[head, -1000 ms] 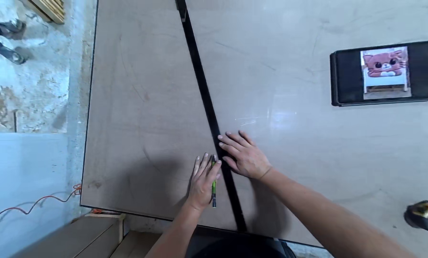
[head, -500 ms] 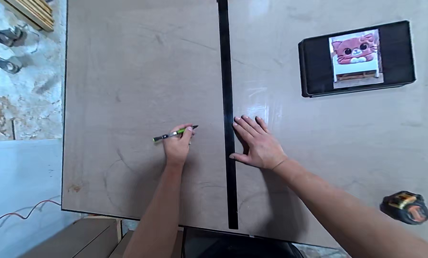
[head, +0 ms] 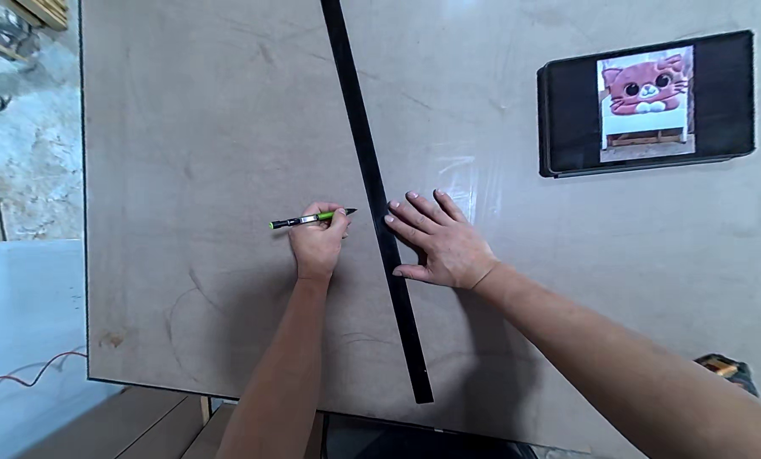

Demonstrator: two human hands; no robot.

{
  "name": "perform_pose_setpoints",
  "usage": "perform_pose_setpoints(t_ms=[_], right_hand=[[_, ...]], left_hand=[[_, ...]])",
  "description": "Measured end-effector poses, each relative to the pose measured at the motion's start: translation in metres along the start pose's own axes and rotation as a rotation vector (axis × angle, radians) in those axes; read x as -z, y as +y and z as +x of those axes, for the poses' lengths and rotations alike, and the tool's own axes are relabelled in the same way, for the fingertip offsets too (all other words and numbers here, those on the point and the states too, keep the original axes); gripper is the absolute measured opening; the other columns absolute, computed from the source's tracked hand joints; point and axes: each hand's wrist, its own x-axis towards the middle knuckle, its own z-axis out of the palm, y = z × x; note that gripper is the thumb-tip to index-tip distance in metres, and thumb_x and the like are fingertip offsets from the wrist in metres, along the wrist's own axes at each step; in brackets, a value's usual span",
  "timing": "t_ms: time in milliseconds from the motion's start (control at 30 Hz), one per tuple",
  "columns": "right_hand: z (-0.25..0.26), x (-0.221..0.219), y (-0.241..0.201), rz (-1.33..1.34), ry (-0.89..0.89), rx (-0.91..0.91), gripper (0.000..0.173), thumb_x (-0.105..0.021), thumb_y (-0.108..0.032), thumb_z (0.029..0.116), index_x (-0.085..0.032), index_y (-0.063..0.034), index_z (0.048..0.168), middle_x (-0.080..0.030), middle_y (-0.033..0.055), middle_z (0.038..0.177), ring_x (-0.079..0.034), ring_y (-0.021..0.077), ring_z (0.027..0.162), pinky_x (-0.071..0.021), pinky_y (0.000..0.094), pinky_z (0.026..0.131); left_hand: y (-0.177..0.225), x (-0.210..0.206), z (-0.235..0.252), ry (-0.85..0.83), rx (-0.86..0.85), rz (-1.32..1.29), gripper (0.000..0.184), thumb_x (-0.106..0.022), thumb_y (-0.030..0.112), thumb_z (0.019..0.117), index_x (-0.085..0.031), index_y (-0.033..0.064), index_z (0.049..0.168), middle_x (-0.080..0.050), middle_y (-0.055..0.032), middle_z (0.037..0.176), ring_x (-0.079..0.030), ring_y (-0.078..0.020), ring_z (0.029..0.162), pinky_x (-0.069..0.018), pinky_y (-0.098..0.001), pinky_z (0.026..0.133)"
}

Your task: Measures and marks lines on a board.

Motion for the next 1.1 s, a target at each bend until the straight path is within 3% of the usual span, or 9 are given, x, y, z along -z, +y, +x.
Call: perform_pose_setpoints(t_ms=[100, 467, 833, 1100], right_hand=[[0.0, 0.0, 0.0, -0.006, 0.0, 0.018, 0.084, -0.037, -0.083, 0.0914, -0.047, -0.0302, 0.156, -0.034, -0.0034, 0.168, -0.023, 0.0285, 0.158, -0.0122, 0.0611, 0.127], [0.007, -0.01, -0.027, 0.017, 0.051, -0.073, 0.085, -0.041, -0.083, 0.0907, -0.049, -0.028, 0.155, -0.037, -0.0033, 0.166, -0.024, 0.0284, 0.158, -0.0104, 0.0633, 0.126], [0.011, -0.012, -0.03, 0.004, 0.021, -0.085, 0.085, -0.037, -0.083, 0.0919, -0.044, -0.0297, 0.158, -0.033, -0.0054, 0.168, -0.021, 0.0258, 0.158, -0.0098, 0.062, 0.127], [0.016, -0.011, -0.036, -0.006, 0.025, -0.116, 0.085, -0.038, -0.085, 0.0901, -0.046, -0.0324, 0.156, -0.036, -0.0068, 0.166, -0.024, 0.0257, 0.158, -0.0124, 0.0612, 0.126]], left_hand=[[0.0, -0.001, -0.001, 0.006, -0.017, -0.007, 0.006, -0.07, 0.003, 0.093, -0.07, 0.0021, 0.099, -0.074, -0.0048, 0.079, -0.07, -0.0101, 0.064, -0.06, -0.0248, 0.059], [-0.001, -0.002, -0.002, 0.021, -0.047, 0.001, 0.005, -0.07, 0.004, 0.0927, -0.071, 0.0025, 0.097, -0.073, -0.0039, 0.076, -0.068, -0.0084, 0.061, -0.0577, -0.0229, 0.056], [-0.004, -0.001, -0.003, 0.022, -0.077, 0.023, 0.005, -0.07, 0.005, 0.0922, -0.071, 0.0029, 0.097, -0.073, -0.003, 0.076, -0.068, -0.0081, 0.062, -0.0584, -0.0234, 0.057], [-0.006, 0.0, -0.003, 0.024, -0.084, 0.046, 0.006, -0.07, 0.007, 0.0921, -0.072, 0.0042, 0.096, -0.074, -0.0028, 0.078, -0.068, -0.0083, 0.062, -0.0584, -0.0243, 0.057]])
